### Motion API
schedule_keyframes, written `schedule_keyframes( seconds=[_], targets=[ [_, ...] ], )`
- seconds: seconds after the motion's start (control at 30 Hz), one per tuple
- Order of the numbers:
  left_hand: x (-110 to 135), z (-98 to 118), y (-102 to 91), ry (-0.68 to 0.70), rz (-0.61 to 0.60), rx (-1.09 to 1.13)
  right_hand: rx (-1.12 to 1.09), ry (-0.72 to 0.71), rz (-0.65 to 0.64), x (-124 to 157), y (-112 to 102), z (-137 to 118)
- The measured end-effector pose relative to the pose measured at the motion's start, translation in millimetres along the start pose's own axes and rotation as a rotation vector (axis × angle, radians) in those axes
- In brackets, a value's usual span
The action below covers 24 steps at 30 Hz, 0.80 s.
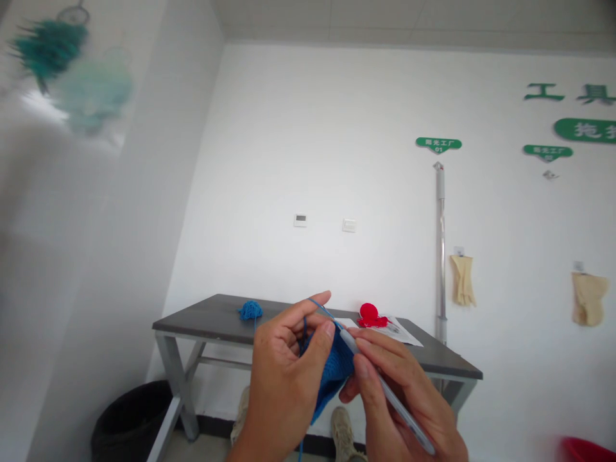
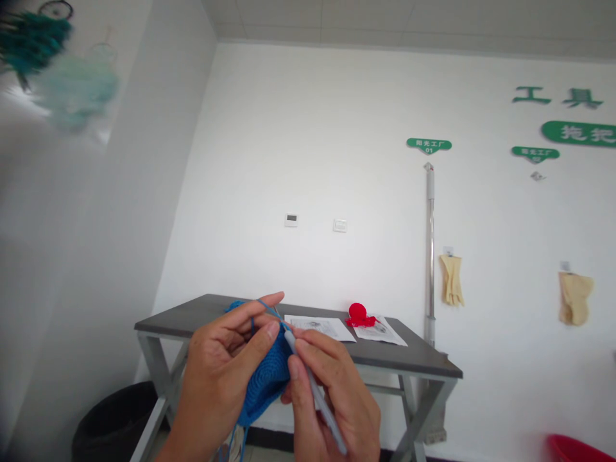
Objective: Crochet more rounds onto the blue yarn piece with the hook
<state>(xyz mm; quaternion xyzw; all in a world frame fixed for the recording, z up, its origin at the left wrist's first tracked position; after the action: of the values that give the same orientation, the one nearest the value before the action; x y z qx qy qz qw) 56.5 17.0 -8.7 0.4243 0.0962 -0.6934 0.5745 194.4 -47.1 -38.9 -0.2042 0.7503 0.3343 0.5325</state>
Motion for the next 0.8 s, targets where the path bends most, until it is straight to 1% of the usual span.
schedule_keyframes(
  seconds=[0.13,0.3,0.37,0.4,0.47,0.57,0.73,0.8],
  targets=[
    [-2,-5,0.6,-0.025,-0.023,0.078,0.065,-0.077,0.016,-1,-4,0],
    [-10,-5,2.7,-0.118,-0.054,0.141,0.344,-0.329,0.02,4,-4,-3],
    [-15,-6,3.7,-0.176,-0.073,0.199,0.351,-0.368,0.039,7,-3,-1],
    [-17,-7,3.9,-0.201,-0.078,0.238,0.308,-0.358,0.052,7,-3,0],
    [-20,-8,4.3,-0.243,-0.086,0.32,0.176,-0.279,0.071,5,-3,5],
    [-23,-9,5.3,-0.287,-0.103,0.392,0.004,-0.171,0.038,-2,-2,10],
    [-23,-1,5.8,-0.311,-0.122,0.377,-0.09,-0.179,-0.045,-21,-4,9],
    [-23,4,5.3,-0.31,-0.125,0.357,-0.131,-0.191,-0.099,-27,-5,11]
  ],
)
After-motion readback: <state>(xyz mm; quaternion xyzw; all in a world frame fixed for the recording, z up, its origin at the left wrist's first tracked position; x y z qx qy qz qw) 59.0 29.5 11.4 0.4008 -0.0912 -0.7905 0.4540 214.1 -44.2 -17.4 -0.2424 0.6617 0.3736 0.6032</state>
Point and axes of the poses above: each hand's wrist, its own x-axis away from the middle knuckle, its own y-axis out of the palm, z = x × y, the point moved 7 cm from there along -x, towards the middle knuckle, and after that the axes turned 13 degrees about x, right-handed, at the moved point
